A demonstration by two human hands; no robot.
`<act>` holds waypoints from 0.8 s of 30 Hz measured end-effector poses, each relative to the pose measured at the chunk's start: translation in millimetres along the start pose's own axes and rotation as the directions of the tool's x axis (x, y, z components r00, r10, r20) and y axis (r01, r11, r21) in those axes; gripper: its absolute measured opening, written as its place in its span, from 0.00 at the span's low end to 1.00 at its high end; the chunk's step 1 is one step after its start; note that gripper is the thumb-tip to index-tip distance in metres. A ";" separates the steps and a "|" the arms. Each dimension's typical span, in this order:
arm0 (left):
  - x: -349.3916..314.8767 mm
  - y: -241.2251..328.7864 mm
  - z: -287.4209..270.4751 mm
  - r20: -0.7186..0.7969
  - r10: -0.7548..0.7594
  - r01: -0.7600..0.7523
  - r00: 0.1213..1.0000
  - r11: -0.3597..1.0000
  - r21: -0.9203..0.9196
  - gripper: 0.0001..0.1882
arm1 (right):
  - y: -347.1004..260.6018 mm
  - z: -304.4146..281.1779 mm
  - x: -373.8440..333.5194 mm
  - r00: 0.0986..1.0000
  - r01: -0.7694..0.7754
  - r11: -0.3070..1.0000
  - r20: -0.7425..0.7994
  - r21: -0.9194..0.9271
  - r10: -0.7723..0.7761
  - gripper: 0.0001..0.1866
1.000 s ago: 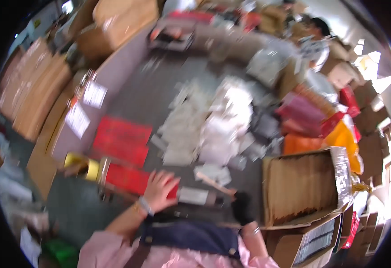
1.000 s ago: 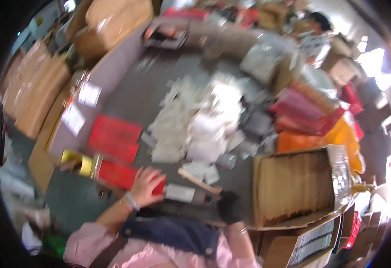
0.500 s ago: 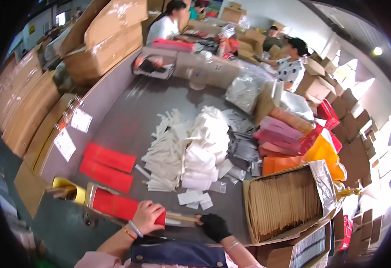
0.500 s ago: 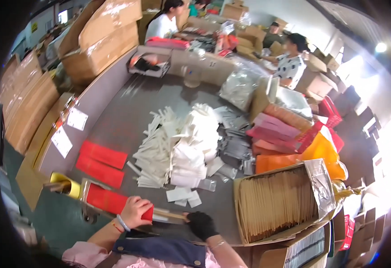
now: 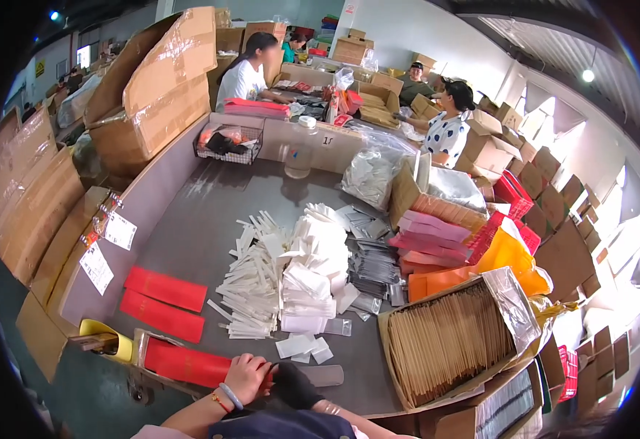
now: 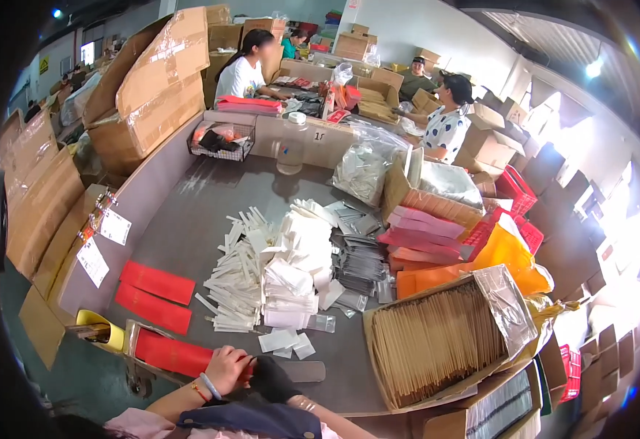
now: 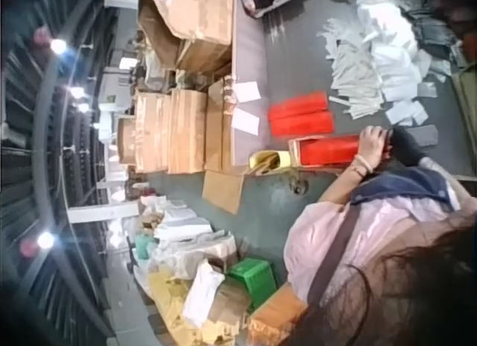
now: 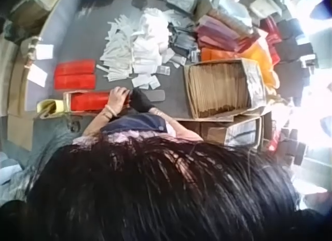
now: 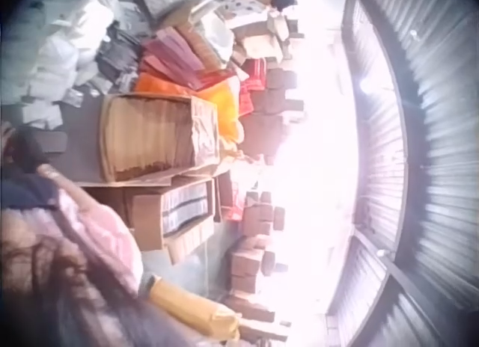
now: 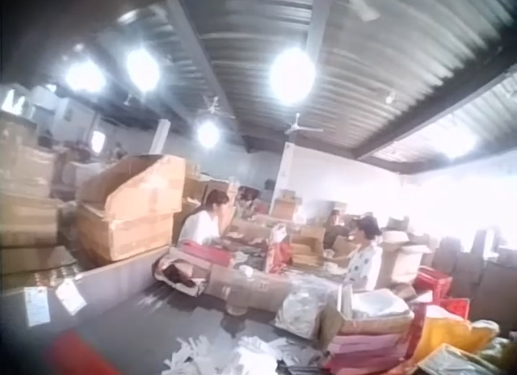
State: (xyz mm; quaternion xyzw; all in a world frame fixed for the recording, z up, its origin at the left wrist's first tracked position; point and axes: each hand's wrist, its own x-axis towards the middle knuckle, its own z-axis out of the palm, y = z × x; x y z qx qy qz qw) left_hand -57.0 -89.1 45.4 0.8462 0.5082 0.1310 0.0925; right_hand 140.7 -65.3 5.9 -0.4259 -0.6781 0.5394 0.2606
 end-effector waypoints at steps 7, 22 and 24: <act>7.1 13.7 -14.7 0.069 0.134 -0.139 0.989 0.988 0.074 0.24 | -49.1 -42.5 -21.6 0.989 0.100 0.509 0.027 -0.855 -0.147 0.31; 33.4 -54.5 -103.1 0.128 0.151 -0.185 0.980 0.929 0.322 0.05 | -23.9 -100.0 -62.2 0.978 -0.207 0.416 -0.194 -0.885 0.074 0.29; 27.9 -95.6 -102.6 0.073 0.084 -0.103 0.994 0.940 0.326 0.05 | -22.3 -101.0 -62.6 0.973 -0.226 0.406 -0.185 -0.886 0.138 0.30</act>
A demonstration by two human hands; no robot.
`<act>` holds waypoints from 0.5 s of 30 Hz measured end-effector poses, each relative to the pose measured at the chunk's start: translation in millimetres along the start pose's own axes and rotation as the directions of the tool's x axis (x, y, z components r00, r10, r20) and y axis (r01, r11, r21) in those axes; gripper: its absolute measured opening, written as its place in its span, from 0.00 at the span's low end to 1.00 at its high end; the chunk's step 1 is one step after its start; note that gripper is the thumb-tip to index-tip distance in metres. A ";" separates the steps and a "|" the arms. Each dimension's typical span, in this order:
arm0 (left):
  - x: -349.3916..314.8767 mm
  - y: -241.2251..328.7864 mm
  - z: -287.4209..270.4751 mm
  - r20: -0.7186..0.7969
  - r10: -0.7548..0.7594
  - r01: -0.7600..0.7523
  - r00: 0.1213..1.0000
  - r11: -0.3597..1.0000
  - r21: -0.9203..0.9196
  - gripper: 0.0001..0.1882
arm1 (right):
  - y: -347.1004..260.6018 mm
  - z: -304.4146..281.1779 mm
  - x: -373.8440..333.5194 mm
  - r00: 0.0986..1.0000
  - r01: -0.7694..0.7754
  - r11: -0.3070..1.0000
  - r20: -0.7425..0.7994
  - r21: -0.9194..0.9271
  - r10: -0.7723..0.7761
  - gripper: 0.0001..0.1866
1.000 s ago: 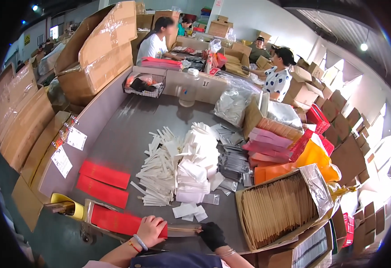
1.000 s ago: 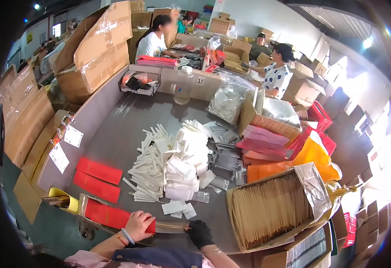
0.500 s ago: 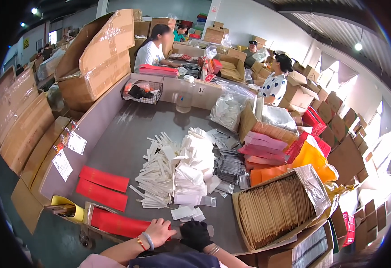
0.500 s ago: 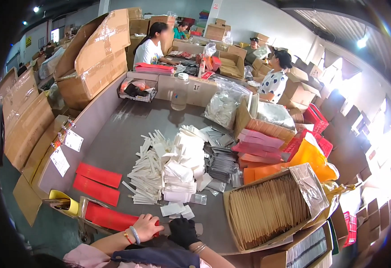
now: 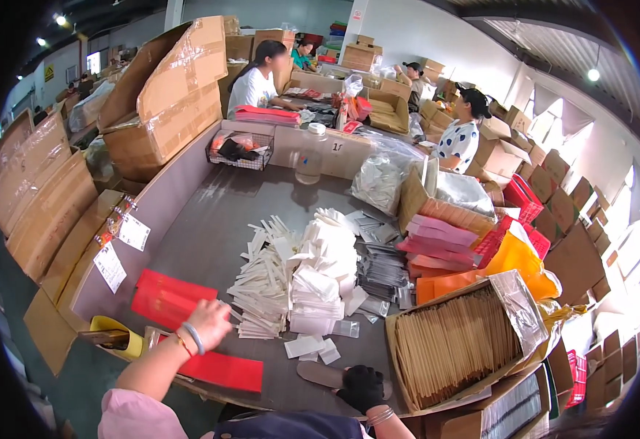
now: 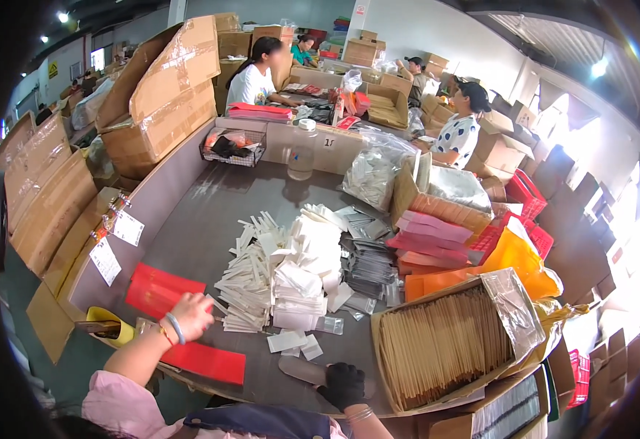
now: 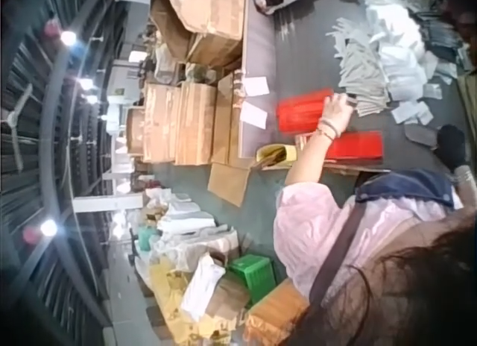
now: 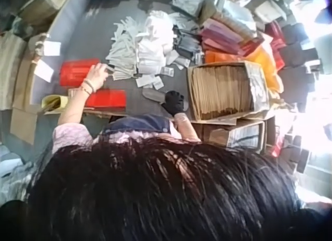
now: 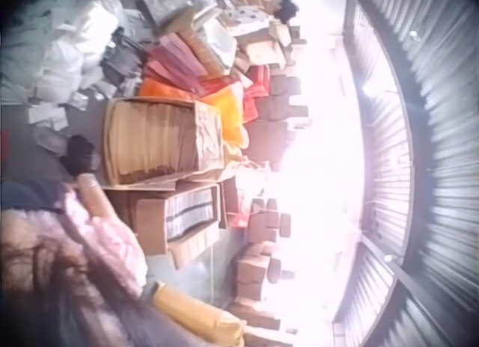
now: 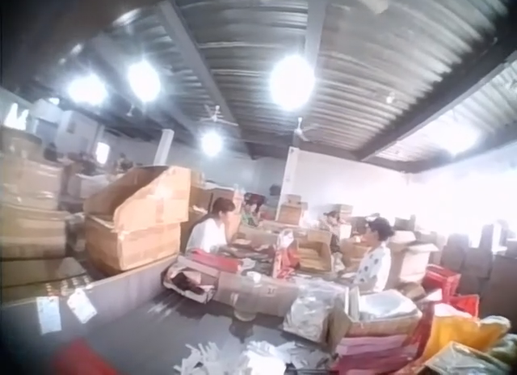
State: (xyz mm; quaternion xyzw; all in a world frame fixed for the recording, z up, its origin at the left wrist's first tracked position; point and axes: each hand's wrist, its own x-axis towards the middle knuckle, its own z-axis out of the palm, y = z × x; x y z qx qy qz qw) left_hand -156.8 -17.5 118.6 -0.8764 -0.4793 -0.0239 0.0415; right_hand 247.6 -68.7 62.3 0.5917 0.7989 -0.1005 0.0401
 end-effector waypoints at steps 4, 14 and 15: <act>-28.5 -20.8 17.0 0.066 -0.218 0.196 0.974 0.951 0.241 0.08 | -1.8 8.9 -1.5 0.999 0.024 1.000 -0.030 0.003 -0.023 0.33; -32.6 88.6 47.0 0.312 0.090 -0.022 0.946 0.976 -0.217 0.37 | -0.2 31.8 -11.5 0.978 0.023 0.996 -0.207 0.091 -0.004 0.36; -32.5 87.7 51.7 0.345 0.076 0.011 0.936 0.970 -0.243 0.37 | -0.1 33.2 -11.8 0.974 0.028 0.995 -0.225 0.095 -0.006 0.36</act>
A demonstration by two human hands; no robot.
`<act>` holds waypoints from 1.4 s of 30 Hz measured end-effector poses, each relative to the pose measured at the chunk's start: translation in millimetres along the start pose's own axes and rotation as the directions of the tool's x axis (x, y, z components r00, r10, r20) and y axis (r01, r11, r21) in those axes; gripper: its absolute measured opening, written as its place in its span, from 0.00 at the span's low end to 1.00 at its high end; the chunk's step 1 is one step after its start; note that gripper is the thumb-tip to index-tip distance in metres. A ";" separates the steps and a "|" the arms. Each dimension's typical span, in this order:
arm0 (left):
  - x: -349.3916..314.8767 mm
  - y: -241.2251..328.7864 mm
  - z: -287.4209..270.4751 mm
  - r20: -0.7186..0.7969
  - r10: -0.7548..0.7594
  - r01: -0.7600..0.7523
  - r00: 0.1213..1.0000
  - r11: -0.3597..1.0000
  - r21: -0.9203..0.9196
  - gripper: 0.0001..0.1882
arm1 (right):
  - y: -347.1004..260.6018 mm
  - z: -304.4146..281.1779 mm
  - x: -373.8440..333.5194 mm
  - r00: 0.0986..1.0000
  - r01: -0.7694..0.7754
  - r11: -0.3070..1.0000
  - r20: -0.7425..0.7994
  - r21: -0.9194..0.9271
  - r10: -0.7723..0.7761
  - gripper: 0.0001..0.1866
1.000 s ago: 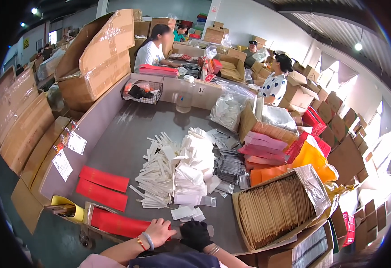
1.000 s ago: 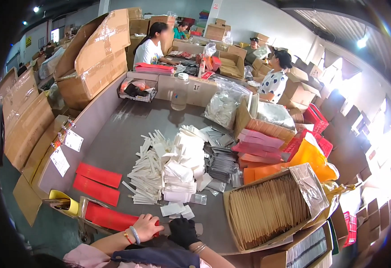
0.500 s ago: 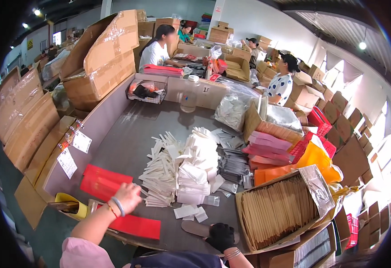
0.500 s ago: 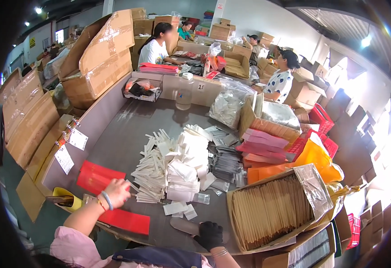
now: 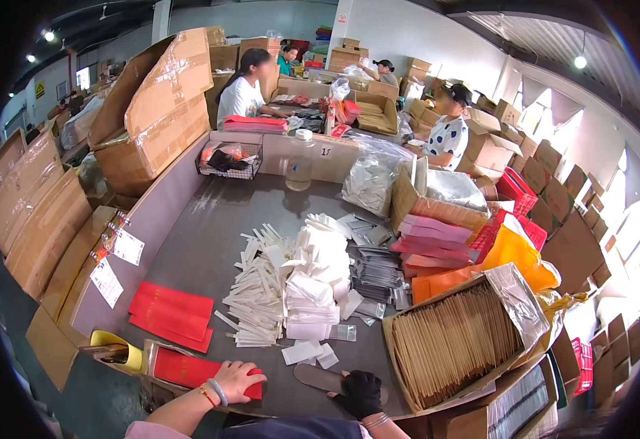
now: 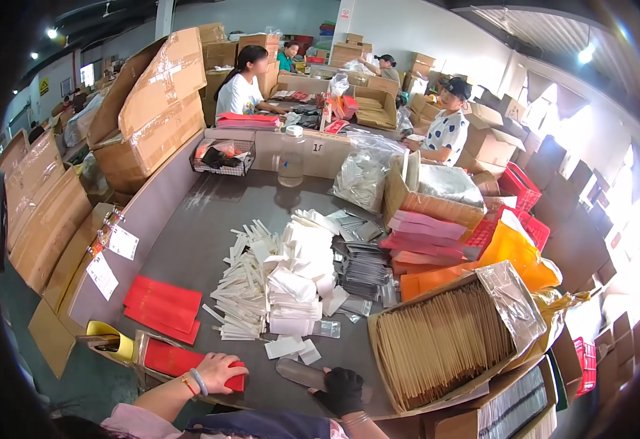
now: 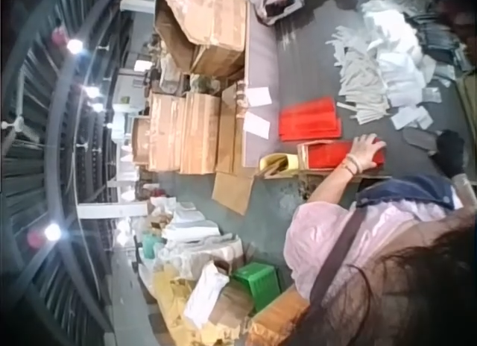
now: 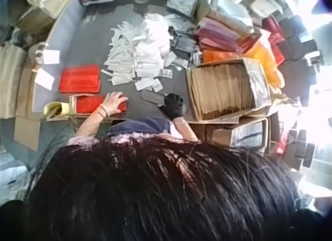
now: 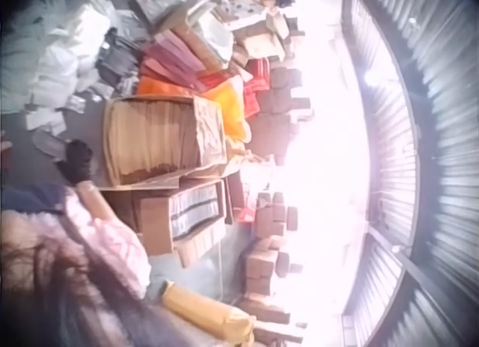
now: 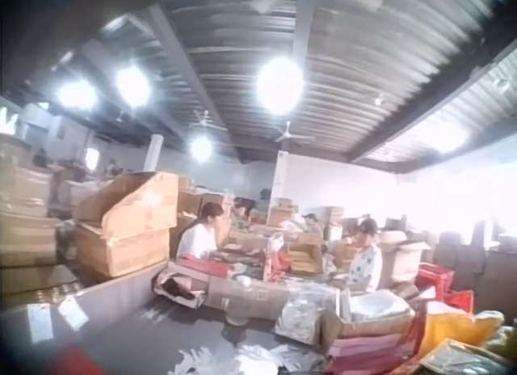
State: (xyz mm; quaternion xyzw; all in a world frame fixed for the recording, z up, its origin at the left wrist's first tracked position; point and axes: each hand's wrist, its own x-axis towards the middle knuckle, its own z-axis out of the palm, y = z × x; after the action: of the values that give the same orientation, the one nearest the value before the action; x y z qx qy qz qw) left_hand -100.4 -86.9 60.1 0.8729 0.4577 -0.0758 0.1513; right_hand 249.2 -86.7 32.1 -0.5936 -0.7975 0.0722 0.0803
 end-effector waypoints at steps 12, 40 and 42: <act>3.3 0.8 7.2 -0.127 0.000 -0.004 0.992 0.999 -0.032 0.34 | -0.6 -3.8 1.1 0.999 -0.039 0.999 -0.027 0.035 0.040 0.37; 0.9 -2.9 22.9 -0.374 0.069 -0.067 0.925 0.998 0.019 0.30 | -20.7 18.8 -3.5 0.901 -0.013 1.000 -0.433 0.003 0.013 0.31; 1.2 -2.7 22.2 -0.371 0.066 -0.068 0.926 0.998 0.007 0.30 | -20.8 18.5 -3.1 0.902 -0.014 1.000 -0.432 -0.007 0.010 0.31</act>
State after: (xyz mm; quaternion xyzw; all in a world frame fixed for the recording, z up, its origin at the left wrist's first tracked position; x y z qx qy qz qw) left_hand -101.9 -91.9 38.3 0.8861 0.4483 0.0969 0.0673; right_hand 226.7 -96.0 18.2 -0.6001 -0.7565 -0.0649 0.2516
